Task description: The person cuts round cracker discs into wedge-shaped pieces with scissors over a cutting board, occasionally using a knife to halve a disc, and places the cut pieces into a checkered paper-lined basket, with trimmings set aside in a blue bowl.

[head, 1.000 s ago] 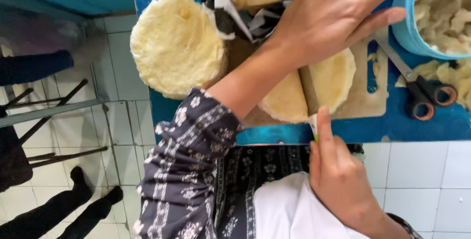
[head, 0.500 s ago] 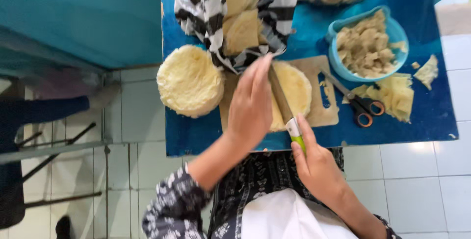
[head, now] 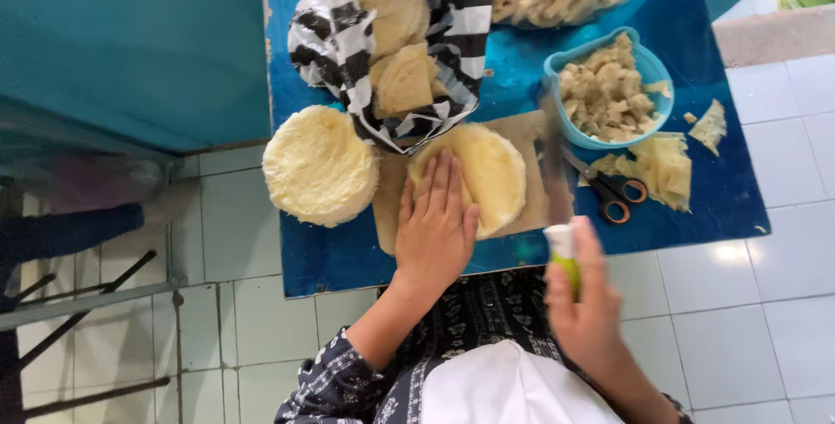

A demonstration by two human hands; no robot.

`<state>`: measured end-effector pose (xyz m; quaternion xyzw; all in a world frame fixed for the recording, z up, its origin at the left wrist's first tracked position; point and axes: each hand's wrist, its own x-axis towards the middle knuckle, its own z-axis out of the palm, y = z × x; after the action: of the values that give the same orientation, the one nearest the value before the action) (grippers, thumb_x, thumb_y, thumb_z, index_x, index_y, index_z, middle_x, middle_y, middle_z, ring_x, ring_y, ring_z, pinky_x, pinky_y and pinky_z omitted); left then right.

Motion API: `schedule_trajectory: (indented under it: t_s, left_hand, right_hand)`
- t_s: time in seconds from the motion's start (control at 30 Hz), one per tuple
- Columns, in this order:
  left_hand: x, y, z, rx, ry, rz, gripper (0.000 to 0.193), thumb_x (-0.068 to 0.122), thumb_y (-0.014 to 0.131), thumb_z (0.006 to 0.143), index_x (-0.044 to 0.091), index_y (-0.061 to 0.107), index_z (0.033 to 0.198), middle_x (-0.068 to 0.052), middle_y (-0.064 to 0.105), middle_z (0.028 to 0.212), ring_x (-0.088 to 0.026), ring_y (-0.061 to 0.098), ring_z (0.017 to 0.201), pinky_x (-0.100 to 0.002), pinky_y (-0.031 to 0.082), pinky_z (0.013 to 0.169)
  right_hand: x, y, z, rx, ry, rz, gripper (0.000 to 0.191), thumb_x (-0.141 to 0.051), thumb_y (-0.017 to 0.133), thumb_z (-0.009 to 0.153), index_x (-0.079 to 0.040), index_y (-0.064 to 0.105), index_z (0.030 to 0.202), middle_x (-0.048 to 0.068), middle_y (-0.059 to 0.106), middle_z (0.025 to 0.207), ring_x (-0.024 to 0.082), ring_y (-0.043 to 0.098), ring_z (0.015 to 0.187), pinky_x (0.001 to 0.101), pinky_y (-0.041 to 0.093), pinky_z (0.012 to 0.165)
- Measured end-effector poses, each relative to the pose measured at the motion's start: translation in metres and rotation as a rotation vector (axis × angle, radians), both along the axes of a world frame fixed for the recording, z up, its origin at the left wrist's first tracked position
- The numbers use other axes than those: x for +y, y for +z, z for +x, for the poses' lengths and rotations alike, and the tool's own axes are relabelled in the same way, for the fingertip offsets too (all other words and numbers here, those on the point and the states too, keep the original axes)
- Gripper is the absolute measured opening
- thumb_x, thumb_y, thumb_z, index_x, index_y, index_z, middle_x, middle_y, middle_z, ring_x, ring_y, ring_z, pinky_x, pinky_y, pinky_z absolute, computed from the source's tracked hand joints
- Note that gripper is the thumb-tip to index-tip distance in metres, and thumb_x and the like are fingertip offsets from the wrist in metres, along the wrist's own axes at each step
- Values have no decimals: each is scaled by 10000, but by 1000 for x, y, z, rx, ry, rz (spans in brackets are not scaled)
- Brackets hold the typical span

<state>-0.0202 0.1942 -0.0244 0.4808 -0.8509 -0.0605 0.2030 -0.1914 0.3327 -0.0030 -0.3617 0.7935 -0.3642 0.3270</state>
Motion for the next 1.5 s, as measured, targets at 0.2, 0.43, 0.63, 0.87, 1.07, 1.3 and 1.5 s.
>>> schedule_trajectory:
  t_s: [0.2,0.43,0.63,0.87,1.07,1.3,1.5]
  left_hand:
    - [1,10,-5,108,-12,47,631,289,528,1009,44,382,1572,-169,414,1596,-314,389,1484,-526,262,1205]
    - [1,28,2,204,316,99,526,333,693,950,16,551,1345,-178,601,1231,-394,572,1116,-514,456,905]
    - [-17,31,-7,146,401,175,583,449,805,804,25,593,1145,-166,588,1065,-396,577,1006,-505,487,816]
    - [-27,35,-18,213,396,274,540,392,796,807,25,564,1127,-202,604,1091,-407,611,1005,-494,517,814]
    - [-34,41,-7,66,509,517,586,528,777,809,23,585,1036,-202,667,999,-414,679,914,-515,546,752]
    - [-22,37,-9,220,423,353,396,386,746,843,22,621,934,-211,691,974,-433,682,878,-513,546,717]
    - [-11,25,-15,552,481,575,400,339,750,888,43,545,1062,-210,726,989,-381,710,933,-464,559,793]
  right_hand:
    - [7,30,-121,1014,-19,-140,577,-180,733,1049,-175,562,1600,135,611,1078,349,645,879,453,544,744]
    - [-50,15,-215,1129,156,10,490,-262,730,1009,-219,641,1488,93,572,1035,307,643,863,447,536,700]
    - [-60,13,-198,1044,266,-325,96,-113,728,1094,-76,706,1180,87,594,1040,305,602,928,418,505,844]
    - [-54,17,-127,857,497,-242,260,-34,673,904,-21,687,1164,157,635,1131,365,608,1045,445,503,920]
    - [-60,21,-131,989,506,7,427,-159,724,888,-51,655,1296,118,664,1105,348,610,1052,464,468,897]
    - [-27,17,-147,675,448,130,357,-164,745,835,-39,695,1165,112,711,919,290,661,846,415,533,788]
    - [29,-16,-151,-491,268,79,488,-110,766,774,15,646,1230,138,741,861,157,643,684,279,459,544]
